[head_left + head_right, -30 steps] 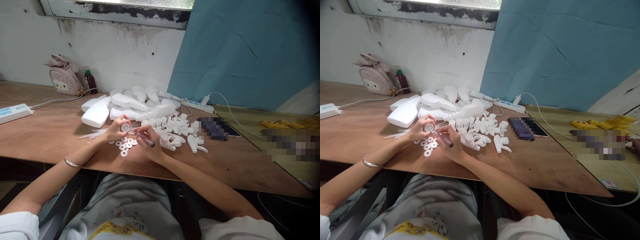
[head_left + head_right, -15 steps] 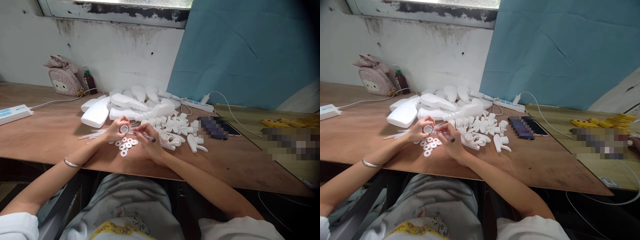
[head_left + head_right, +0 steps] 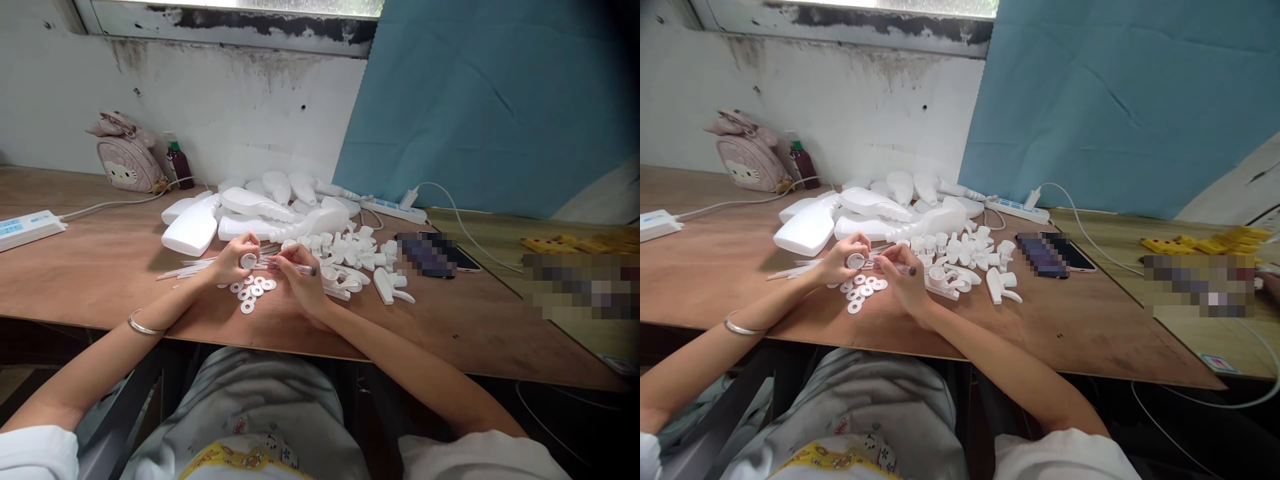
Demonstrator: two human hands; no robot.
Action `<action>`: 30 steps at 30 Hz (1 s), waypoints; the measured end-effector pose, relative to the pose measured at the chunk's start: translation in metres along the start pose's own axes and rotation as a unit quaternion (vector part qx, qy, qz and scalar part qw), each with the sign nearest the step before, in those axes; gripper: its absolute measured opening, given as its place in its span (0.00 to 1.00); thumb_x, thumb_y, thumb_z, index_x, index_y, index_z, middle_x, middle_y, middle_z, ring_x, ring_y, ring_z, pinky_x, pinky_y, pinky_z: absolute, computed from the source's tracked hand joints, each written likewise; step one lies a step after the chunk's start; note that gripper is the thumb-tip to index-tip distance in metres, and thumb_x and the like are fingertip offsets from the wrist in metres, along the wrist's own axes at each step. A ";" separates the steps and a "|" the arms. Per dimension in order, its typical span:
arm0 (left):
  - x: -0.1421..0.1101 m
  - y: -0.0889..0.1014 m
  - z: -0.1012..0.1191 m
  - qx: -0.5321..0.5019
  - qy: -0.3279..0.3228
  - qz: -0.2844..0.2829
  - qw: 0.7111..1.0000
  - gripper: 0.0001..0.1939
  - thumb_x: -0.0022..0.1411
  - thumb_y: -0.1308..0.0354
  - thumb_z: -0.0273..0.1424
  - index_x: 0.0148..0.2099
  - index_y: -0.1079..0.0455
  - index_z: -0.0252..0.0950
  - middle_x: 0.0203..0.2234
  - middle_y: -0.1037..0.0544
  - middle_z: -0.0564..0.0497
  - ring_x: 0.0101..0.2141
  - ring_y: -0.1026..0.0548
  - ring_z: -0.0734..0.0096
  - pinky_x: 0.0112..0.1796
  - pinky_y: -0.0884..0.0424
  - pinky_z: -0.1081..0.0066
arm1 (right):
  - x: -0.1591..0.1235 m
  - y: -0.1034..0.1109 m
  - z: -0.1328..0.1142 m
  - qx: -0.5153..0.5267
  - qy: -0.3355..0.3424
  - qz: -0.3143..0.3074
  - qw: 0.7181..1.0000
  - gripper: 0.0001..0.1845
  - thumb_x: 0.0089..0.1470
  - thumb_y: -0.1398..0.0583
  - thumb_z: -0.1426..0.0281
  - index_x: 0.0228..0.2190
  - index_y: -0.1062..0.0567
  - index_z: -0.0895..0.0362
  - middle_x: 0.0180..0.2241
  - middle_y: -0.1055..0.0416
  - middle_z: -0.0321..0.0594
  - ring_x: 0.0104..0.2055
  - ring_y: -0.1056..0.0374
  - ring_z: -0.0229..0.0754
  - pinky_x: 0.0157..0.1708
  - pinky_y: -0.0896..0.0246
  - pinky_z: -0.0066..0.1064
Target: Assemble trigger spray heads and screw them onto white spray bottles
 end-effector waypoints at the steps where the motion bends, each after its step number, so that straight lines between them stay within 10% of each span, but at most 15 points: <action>1: 0.000 -0.001 0.001 0.022 -0.006 -0.006 1.000 0.07 0.39 0.51 0.21 0.25 0.37 0.33 0.33 0.36 0.48 0.34 0.33 0.67 0.37 0.37 0.67 | 0.001 0.001 0.001 0.000 -0.009 0.009 1.000 0.09 0.47 0.39 0.64 0.25 0.32 0.55 0.24 0.29 0.32 0.29 0.29 0.37 0.33 0.30 0.32; 30: -0.001 -0.004 0.000 0.090 -0.025 -0.014 0.996 0.10 0.38 0.51 0.20 0.27 0.37 0.34 0.35 0.35 0.47 0.35 0.33 0.65 0.39 0.39 0.65 | -0.008 -0.003 -0.006 -0.131 0.039 -0.033 0.990 0.11 0.50 0.41 0.61 0.25 0.28 0.55 0.24 0.28 0.36 0.29 0.29 0.40 0.32 0.33 0.32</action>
Point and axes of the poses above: each hand's wrist, its own x-axis towards the middle knuckle, its own y-axis out of the back of the hand, z = x × y, the point moved 7 cm from there along x, towards the middle knuckle
